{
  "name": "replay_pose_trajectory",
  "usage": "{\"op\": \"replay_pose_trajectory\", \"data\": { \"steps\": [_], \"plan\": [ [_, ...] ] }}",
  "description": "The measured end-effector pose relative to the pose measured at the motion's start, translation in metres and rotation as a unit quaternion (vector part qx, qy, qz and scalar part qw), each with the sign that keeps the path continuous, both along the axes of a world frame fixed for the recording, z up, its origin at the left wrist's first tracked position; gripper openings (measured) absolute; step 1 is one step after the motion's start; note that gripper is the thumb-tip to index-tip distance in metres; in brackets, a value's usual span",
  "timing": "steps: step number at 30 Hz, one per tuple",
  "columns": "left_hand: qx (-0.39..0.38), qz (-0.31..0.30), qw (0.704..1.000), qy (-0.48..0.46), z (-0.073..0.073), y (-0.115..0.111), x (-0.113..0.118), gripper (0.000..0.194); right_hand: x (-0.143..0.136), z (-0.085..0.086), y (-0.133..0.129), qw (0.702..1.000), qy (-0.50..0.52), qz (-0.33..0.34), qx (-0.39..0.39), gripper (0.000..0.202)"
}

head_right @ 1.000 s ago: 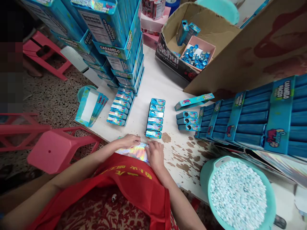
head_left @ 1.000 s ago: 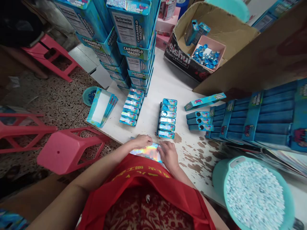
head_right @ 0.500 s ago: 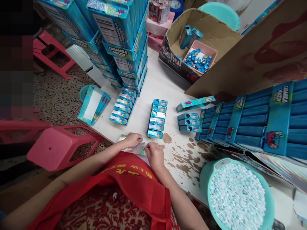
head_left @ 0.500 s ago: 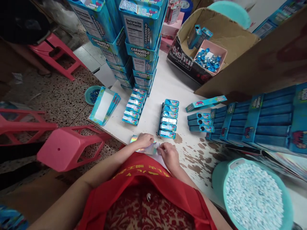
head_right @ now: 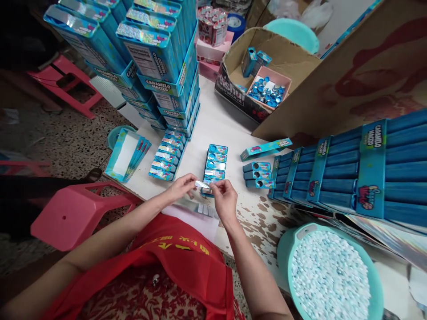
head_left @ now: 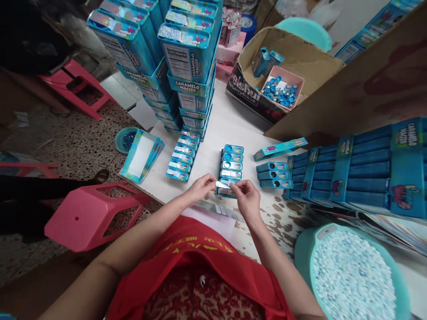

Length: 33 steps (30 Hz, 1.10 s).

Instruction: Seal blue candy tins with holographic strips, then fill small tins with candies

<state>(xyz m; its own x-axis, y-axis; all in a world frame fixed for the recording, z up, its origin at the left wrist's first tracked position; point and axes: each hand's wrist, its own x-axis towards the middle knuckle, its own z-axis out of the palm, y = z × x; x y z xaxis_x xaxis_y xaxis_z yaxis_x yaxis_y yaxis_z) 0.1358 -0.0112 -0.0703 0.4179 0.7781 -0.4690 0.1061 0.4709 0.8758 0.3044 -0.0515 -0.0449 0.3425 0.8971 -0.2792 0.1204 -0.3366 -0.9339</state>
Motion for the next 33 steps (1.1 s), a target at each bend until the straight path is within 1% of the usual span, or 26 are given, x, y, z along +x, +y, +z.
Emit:
{"op": "replay_pose_trajectory", "data": {
  "steps": [1, 3, 5, 8, 10, 12, 14, 15, 17, 18, 22, 25, 27, 28, 31, 33],
  "plan": [
    [0.016, 0.004, 1.000, -0.013, 0.004, 0.004, 0.001, 0.037, 0.000, 0.002, 0.005, 1.000, 0.013, 0.000, 0.003, 0.029],
    [0.018, -0.016, 0.999, -0.047, 0.011, 0.011, 0.004, 0.041, 0.001, 0.006, 0.013, 1.000, 0.022, 0.002, 0.016, 0.027],
    [-0.033, -0.024, 0.996, -0.082, 0.016, 0.015, 0.008, 0.038, 0.000, 0.009, 0.018, 0.999, 0.013, -0.009, 0.032, 0.026],
    [-0.119, 0.025, 0.979, -0.163, 0.017, 0.019, 0.011, 0.034, -0.002, 0.011, 0.022, 0.999, -0.004, -0.015, 0.041, 0.026],
    [-0.142, 0.048, 0.964, -0.220, 0.016, 0.021, 0.010, 0.034, -0.003, 0.011, 0.024, 0.999, -0.014, -0.015, 0.045, 0.026],
    [-0.143, 0.066, 0.958, -0.241, 0.014, 0.023, 0.007, 0.032, -0.003, 0.012, 0.026, 0.997, -0.020, -0.046, 0.060, 0.026],
    [-0.127, 0.096, 0.959, -0.234, 0.012, 0.027, 0.003, 0.031, -0.001, 0.015, 0.029, 0.992, -0.020, -0.090, 0.081, 0.027],
    [-0.116, 0.113, 0.960, -0.227, 0.011, 0.028, 0.001, 0.032, 0.000, 0.017, 0.030, 0.991, -0.017, -0.101, 0.088, 0.028],
    [-0.095, 0.136, 0.963, -0.214, 0.011, 0.033, 0.000, 0.035, 0.003, 0.019, 0.033, 0.991, -0.012, -0.098, 0.091, 0.028],
    [-0.086, 0.137, 0.964, -0.211, 0.012, 0.035, 0.001, 0.037, 0.005, 0.020, 0.034, 0.992, -0.011, -0.090, 0.090, 0.028],
    [-0.060, 0.105, 0.970, -0.211, 0.023, 0.044, 0.011, 0.052, 0.005, 0.020, 0.035, 0.993, -0.010, -0.076, 0.090, 0.027],
    [-0.065, 0.052, 0.980, -0.181, 0.029, 0.049, 0.021, 0.060, 0.004, 0.017, 0.035, 0.994, -0.015, -0.071, 0.085, 0.027],
    [-0.065, 0.026, 0.989, -0.133, 0.027, 0.050, 0.026, 0.057, 0.003, 0.015, 0.035, 0.994, -0.013, -0.069, 0.080, 0.027],
    [-0.060, 0.023, 0.992, -0.108, 0.024, 0.050, 0.028, 0.052, 0.003, 0.014, 0.036, 0.995, -0.012, -0.070, 0.077, 0.027],
    [-0.041, 0.036, 0.996, -0.066, 0.015, 0.049, 0.029, 0.033, 0.002, 0.013, 0.037, 0.994, -0.006, -0.079, 0.068, 0.029],
    [-0.032, 0.044, 0.997, -0.057, 0.011, 0.050, 0.027, 0.029, 0.001, 0.013, 0.037, 0.994, 0.008, -0.085, 0.066, 0.029]
  ]
}}
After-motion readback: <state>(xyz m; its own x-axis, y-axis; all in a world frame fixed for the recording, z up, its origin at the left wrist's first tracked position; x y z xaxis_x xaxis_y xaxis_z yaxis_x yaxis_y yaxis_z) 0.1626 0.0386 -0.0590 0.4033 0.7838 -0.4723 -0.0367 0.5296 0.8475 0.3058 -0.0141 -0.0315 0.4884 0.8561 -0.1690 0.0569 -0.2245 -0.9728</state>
